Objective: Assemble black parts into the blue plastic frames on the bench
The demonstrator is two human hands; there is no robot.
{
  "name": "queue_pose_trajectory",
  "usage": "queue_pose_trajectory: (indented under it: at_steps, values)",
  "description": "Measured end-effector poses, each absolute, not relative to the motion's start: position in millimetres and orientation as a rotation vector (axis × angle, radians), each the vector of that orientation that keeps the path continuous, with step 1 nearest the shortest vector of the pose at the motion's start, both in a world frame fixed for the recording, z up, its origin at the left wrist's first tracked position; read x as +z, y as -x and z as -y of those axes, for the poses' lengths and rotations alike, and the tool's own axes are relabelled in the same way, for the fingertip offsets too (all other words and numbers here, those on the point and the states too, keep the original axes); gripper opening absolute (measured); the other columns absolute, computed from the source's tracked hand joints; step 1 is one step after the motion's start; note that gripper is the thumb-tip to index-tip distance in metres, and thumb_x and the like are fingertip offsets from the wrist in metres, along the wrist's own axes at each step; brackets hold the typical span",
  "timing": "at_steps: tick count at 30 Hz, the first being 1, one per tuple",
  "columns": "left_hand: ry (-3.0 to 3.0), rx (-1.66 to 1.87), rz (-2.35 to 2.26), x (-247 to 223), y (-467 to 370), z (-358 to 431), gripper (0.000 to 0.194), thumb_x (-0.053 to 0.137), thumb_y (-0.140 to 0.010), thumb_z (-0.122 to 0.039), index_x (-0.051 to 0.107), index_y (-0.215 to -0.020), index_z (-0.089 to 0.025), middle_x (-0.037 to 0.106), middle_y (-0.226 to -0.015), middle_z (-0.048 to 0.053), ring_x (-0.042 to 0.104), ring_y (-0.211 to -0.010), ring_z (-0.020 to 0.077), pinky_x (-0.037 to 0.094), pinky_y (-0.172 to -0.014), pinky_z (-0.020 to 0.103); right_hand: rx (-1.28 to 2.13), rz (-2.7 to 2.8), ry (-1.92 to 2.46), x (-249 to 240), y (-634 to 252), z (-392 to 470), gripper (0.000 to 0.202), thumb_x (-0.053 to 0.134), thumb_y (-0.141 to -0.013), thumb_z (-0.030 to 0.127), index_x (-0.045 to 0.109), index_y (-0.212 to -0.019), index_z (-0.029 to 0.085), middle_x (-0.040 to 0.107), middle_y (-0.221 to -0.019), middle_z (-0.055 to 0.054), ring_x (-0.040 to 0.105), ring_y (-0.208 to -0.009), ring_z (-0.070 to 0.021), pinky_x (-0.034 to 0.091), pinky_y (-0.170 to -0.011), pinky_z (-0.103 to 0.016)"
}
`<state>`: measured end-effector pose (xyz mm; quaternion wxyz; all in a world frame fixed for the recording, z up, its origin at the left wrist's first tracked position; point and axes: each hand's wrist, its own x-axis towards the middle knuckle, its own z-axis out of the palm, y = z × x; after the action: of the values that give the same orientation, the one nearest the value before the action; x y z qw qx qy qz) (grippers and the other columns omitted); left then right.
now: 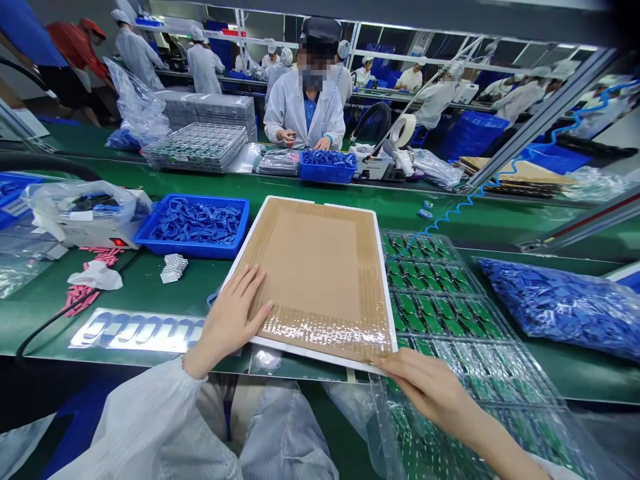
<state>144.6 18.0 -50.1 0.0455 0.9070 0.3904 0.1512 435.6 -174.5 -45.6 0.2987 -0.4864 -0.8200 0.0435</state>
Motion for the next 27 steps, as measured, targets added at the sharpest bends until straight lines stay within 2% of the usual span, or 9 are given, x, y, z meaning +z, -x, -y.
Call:
queue_pose_trajectory:
  at_steps: [9,16,27]
  values:
    - [-2.749,0.462,-1.205,-50,-145,-19,0.059,0.038,-0.089,-0.046,0.034,-0.135,-0.011,0.036,-0.144,0.012,0.026,-0.135,0.0243,0.026,-0.111,0.044,-0.075,2.304,1.339,-38,-432,177,0.033,0.04,-0.086,0.0,0.055,-0.111,0.014,0.064,-0.08,-0.007,0.057,-0.066,-0.0128,0.044,-0.051,-0.023]
    - [-2.705,0.481,-1.228,-51,-145,-20,0.062,0.038,-0.088,-0.049,0.028,-0.138,-0.013,0.037,-0.144,0.011,0.029,-0.134,0.0252,0.028,-0.109,0.045,-0.078,2.423,1.296,-36,-430,170,0.04,0.032,-0.084,-0.004,0.051,-0.115,0.012,0.062,-0.077,-0.007,0.058,-0.069,-0.014,0.047,-0.054,-0.024]
    - [-2.641,0.455,-1.282,-51,-145,-21,0.069,0.04,-0.086,-0.053,0.024,-0.139,-0.013,0.038,-0.142,0.014,0.031,-0.133,0.026,0.03,-0.108,0.045,-0.131,2.496,1.489,-25,-452,191,0.049,0.027,-0.078,-0.009,0.049,-0.115,0.015,0.053,-0.069,-0.002,0.047,-0.056,-0.0118,0.033,-0.044,-0.024]
